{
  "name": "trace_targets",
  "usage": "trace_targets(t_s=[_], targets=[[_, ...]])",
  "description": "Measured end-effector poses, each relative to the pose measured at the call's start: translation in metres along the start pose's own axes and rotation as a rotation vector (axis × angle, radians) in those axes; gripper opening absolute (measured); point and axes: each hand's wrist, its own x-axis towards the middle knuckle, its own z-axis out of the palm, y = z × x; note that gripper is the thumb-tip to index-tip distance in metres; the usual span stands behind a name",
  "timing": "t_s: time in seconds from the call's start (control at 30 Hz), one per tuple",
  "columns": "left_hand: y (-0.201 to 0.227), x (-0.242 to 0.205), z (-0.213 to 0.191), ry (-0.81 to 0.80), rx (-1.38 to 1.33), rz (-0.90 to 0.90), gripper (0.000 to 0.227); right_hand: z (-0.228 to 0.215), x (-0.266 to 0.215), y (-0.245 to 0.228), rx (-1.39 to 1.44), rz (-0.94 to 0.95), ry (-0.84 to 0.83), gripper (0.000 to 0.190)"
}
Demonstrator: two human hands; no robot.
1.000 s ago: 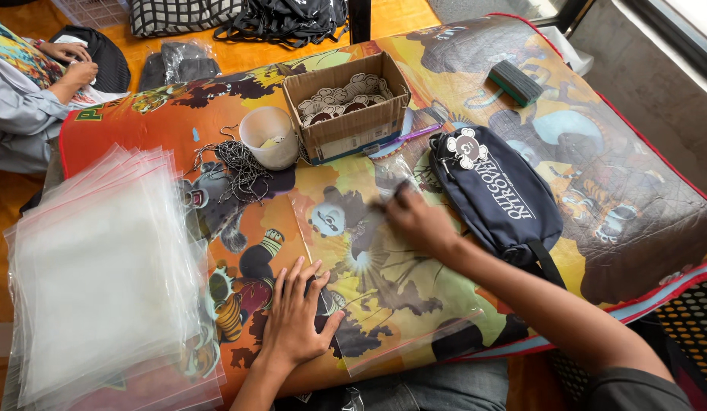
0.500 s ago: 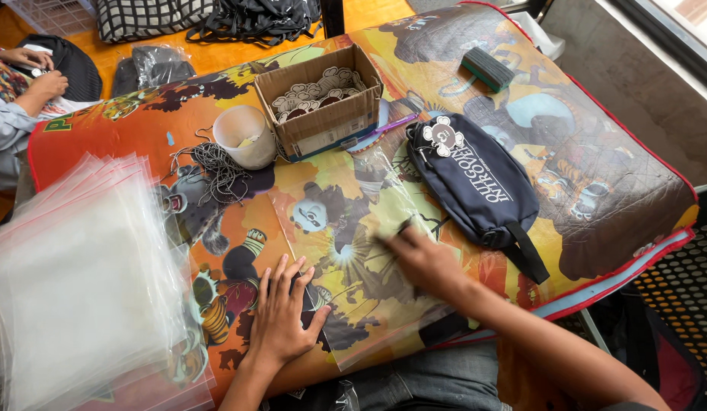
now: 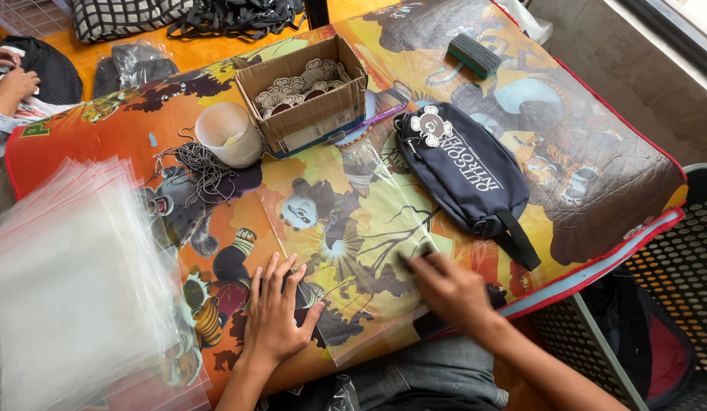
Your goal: The person attaches a small badge to a dark blue fanny pack. They then wipe a clear plastic bag with a dark cloth and place the fanny pack inside the bag, sealing it.
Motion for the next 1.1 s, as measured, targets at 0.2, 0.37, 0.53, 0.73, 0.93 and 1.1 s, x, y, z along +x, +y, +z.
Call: trace_targets(t_s=[0.2,0.37,0.53,0.73,0.93,1.1], targets=[[0.002,0.001,0.0,-0.003,-0.008,-0.002,0.06,0.009,-0.038,0.001,0.089,0.089,-0.012,0.035],[0.003,0.0,-0.002,-0.008,-0.026,-0.002,0.061,0.002,-0.034,-0.026,0.303,-0.373,-0.095,0.028],[0.004,0.003,-0.003,0.0,-0.037,-0.022,0.06,0.007,-0.037,0.014,0.126,-0.18,0.054,0.029],[0.005,0.002,-0.005,0.006,-0.046,-0.026,0.06,0.021,-0.029,-0.05,0.285,-0.248,-0.166,0.034],[0.003,0.005,-0.009,0.013,-0.088,-0.011,0.055,0.027,0.007,-0.063,0.699,-0.622,-0.462,0.024],[-0.001,0.001,-0.006,-0.021,-0.227,-0.074,0.046,0.05,0.058,-0.069,0.389,-0.542,-0.186,0.021]])
